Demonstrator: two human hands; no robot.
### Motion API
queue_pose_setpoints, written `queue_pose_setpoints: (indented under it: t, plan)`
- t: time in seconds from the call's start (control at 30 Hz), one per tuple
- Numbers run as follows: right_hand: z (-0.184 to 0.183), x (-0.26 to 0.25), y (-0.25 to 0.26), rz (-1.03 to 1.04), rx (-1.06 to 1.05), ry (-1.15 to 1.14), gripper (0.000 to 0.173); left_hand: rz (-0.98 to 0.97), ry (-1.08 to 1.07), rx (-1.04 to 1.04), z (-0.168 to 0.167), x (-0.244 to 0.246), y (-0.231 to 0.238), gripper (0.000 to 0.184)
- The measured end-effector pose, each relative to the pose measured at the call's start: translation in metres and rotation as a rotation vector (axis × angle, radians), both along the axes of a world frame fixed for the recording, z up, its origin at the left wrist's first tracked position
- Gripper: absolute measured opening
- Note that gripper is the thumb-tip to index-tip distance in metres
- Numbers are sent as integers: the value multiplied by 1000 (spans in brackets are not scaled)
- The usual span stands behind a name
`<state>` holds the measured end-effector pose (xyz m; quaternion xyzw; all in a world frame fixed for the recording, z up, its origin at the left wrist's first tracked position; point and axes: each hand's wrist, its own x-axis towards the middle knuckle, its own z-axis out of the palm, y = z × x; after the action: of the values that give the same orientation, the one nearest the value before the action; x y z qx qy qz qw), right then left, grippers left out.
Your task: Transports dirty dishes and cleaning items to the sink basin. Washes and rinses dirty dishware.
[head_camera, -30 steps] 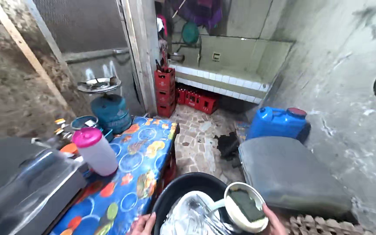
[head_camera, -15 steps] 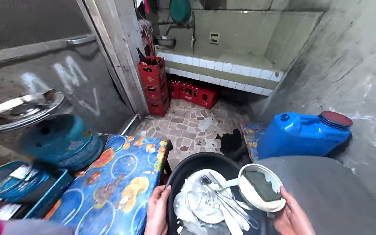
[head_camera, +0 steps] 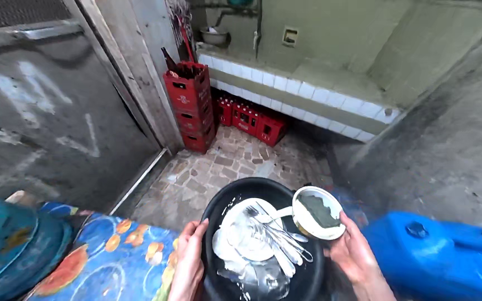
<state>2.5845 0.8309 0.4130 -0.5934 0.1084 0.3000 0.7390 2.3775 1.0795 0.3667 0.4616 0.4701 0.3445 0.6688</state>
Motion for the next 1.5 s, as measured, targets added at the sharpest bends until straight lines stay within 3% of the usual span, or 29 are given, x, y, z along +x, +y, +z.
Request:
queue_pose_setpoints:
  t: [0.17, 0.47, 0.77, 1.1, 1.2, 1.3, 1.5]
  plan:
    - [-11, 79, 73, -1, 5, -7, 57, -29, -51, -7, -1, 71, 73, 8]
    - [1, 222, 198, 61, -45, 27, 64, -142, -14, -11, 17, 214, 216, 6]
    - [5, 372, 314, -19, 100, -108, 55, -130, -28, 43, 13, 381, 338, 9]
    - [15, 545, 436, 8, 190, -167, 51, -284, -16, 72, 48, 541, 475, 14]
    - [26, 578, 470, -59, 116, -105, 55, -345, -36, 58, 56, 591, 520, 13]
    - [42, 609, 508, -158, 76, -84, 46, -415, -68, 48, 71, 643, 567, 16]
    - [61, 671, 561, -259, 40, -54, 53, -511, -58, 45, 90, 750, 642, 23]
